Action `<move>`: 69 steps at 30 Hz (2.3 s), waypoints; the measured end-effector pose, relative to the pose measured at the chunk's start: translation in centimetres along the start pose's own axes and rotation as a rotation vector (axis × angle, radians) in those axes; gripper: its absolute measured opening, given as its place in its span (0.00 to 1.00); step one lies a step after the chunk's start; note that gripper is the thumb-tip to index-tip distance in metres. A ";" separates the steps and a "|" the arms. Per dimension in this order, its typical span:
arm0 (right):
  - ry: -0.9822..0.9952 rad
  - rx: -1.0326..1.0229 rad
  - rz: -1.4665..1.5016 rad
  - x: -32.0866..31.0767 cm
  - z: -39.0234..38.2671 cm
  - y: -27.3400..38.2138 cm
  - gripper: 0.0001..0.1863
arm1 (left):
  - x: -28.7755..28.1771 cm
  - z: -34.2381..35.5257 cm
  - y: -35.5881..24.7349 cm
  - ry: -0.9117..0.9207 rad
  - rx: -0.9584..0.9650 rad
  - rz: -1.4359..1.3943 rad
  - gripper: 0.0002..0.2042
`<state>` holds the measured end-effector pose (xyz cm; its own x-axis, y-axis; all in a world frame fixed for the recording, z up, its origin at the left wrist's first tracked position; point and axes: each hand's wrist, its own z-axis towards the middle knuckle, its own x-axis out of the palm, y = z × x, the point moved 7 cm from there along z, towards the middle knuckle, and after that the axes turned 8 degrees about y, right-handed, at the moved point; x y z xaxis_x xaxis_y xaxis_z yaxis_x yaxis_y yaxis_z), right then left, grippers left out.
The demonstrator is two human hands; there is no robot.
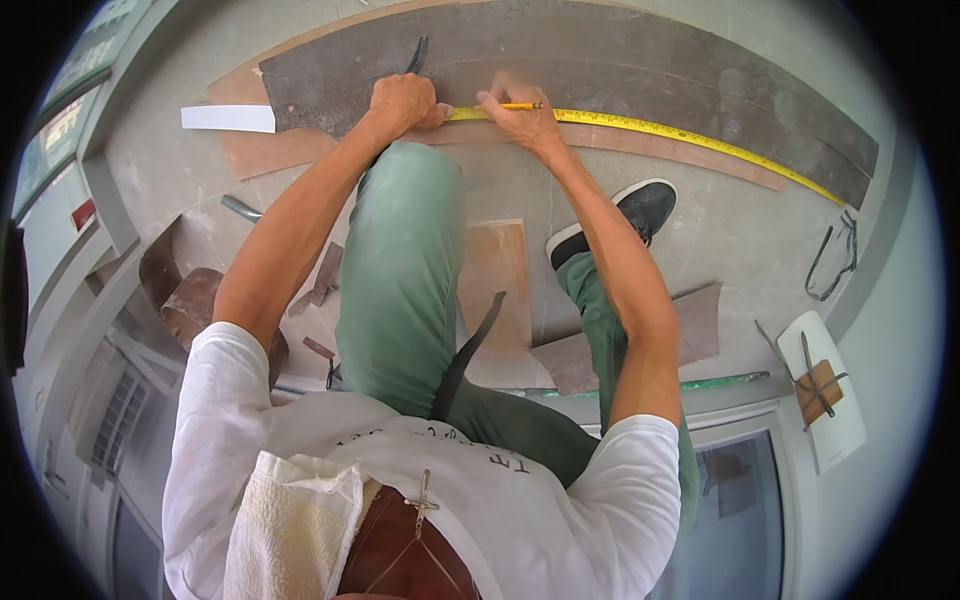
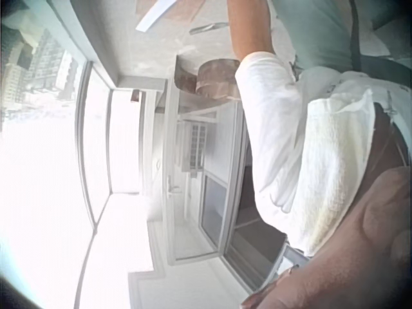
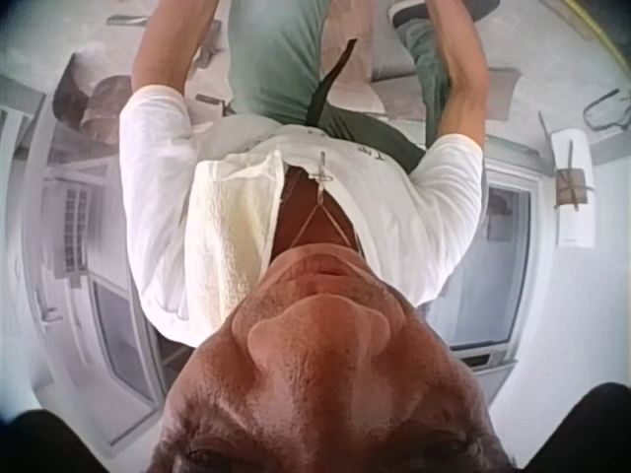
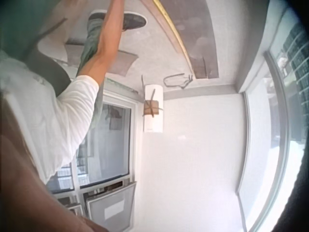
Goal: The person kneels on the floor and uses a tape measure and pencil to measure and mark a long wooden plank. They also use a straight edge to draw lines and a utility knife to score the wood.
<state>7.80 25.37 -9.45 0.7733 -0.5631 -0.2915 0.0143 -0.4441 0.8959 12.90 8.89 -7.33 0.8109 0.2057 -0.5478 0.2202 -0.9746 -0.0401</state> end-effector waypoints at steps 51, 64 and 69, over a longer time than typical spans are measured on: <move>0.016 0.037 -0.446 -15.9 -5.1 11.1 0.17 | 1.5 -0.1 2.5 0.041 0.234 -0.129 0.27; -0.450 0.295 -0.498 -21.0 -31.3 26.1 0.19 | -5.7 -5.8 -1.8 -0.175 0.543 -0.311 0.37; -0.739 0.053 -0.500 -18.8 -39.2 32.5 0.14 | -8.9 -6.4 -1.8 -0.418 0.577 -0.328 0.38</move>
<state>18.58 48.80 38.29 0.0785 -0.5922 -0.8019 0.1973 -0.7793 0.5948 8.80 9.35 2.95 0.4564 0.5527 -0.6973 0.0041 -0.7850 -0.6195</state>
